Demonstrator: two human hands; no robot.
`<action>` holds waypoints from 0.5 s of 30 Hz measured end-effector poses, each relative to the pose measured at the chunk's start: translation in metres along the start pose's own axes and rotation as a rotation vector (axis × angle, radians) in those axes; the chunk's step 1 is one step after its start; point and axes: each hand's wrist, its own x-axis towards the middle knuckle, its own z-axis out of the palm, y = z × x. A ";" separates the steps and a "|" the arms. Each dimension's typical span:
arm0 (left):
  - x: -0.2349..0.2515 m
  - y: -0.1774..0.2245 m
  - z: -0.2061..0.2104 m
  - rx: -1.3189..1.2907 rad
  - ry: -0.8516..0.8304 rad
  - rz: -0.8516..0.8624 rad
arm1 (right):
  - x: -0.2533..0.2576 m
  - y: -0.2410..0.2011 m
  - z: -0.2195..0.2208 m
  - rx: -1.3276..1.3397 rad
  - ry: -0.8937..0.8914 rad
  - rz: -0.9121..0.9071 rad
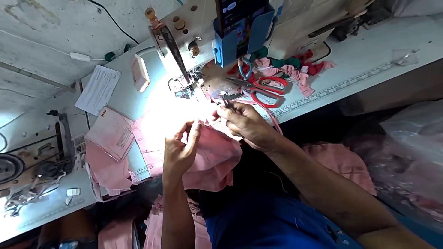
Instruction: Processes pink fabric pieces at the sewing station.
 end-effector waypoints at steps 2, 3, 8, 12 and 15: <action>-0.001 0.002 -0.005 -0.006 0.004 0.038 | -0.002 0.003 -0.001 -0.112 -0.107 0.016; -0.001 0.003 -0.007 -0.017 0.024 0.075 | -0.004 0.007 -0.001 -0.140 -0.169 0.013; 0.000 0.011 -0.037 -0.042 0.246 0.283 | -0.017 0.023 -0.019 -0.285 -0.478 0.034; 0.001 0.026 -0.081 0.036 0.450 0.392 | -0.033 0.026 -0.022 -0.339 -0.623 0.065; 0.012 0.034 -0.112 0.122 0.599 0.471 | -0.041 0.026 -0.019 -0.372 -0.662 0.065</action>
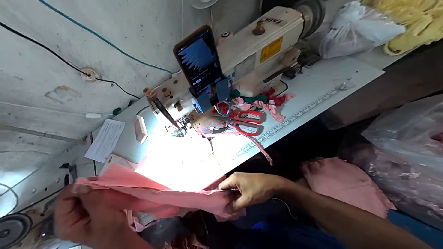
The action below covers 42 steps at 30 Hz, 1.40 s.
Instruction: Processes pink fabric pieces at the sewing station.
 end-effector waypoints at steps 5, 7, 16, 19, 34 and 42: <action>0.025 -0.043 -0.016 0.376 -0.028 -0.014 | -0.008 -0.007 0.000 -0.042 0.190 0.057; 0.012 -0.042 -0.008 0.605 -0.206 -0.126 | -0.005 -0.010 0.006 -0.060 0.347 0.074; -0.132 0.048 0.076 -0.047 -0.431 -0.391 | 0.032 -0.032 0.040 -0.025 0.756 -0.155; -0.134 0.049 0.066 -0.074 -0.369 -0.490 | 0.034 -0.030 0.044 -0.128 0.640 -0.285; -0.111 0.039 0.068 -0.106 -0.433 -0.517 | 0.039 -0.028 0.034 -0.539 0.899 -0.261; -0.095 0.040 0.079 -0.292 -0.376 -0.587 | 0.028 -0.049 0.016 -0.437 0.924 -0.312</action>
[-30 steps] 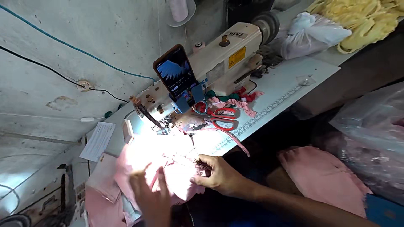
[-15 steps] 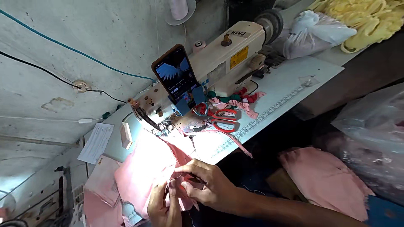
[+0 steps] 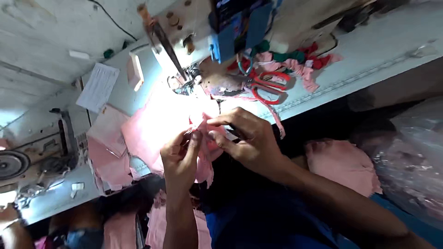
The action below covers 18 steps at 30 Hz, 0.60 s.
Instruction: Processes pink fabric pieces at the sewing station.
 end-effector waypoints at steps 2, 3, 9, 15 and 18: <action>0.001 0.000 0.000 -0.050 -0.015 -0.013 | 0.001 0.000 0.000 -0.013 0.028 -0.007; 0.001 0.000 0.000 -0.068 -0.017 -0.016 | 0.001 0.000 0.001 -0.016 0.035 -0.015; -0.001 0.000 0.003 -0.122 0.007 -0.032 | 0.004 -0.006 0.000 -0.031 0.031 -0.016; -0.003 0.002 0.006 -0.008 0.038 0.028 | 0.004 -0.009 0.004 -0.087 0.056 -0.006; -0.005 0.005 0.005 0.105 0.008 0.078 | 0.003 -0.009 0.005 -0.098 0.046 -0.075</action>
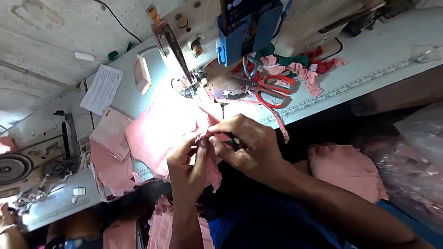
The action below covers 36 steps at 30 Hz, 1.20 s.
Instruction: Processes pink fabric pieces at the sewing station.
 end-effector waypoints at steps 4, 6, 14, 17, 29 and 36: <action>0.002 0.000 -0.006 0.131 -0.017 0.054 | -0.002 0.007 0.003 -0.036 -0.064 -0.016; 0.001 -0.001 -0.010 0.194 -0.016 0.074 | 0.000 0.007 0.003 -0.087 -0.105 -0.052; -0.001 0.006 -0.015 0.559 -0.087 0.178 | -0.002 0.005 0.007 -0.373 -0.079 -0.248; -0.002 0.006 -0.013 0.595 -0.086 0.178 | -0.002 0.007 0.011 -0.347 -0.048 -0.232; 0.002 0.007 -0.004 0.403 -0.072 0.099 | 0.009 0.005 0.002 0.326 -0.097 0.335; 0.002 0.006 -0.002 0.404 -0.034 0.087 | 0.008 0.004 -0.006 0.191 -0.102 0.217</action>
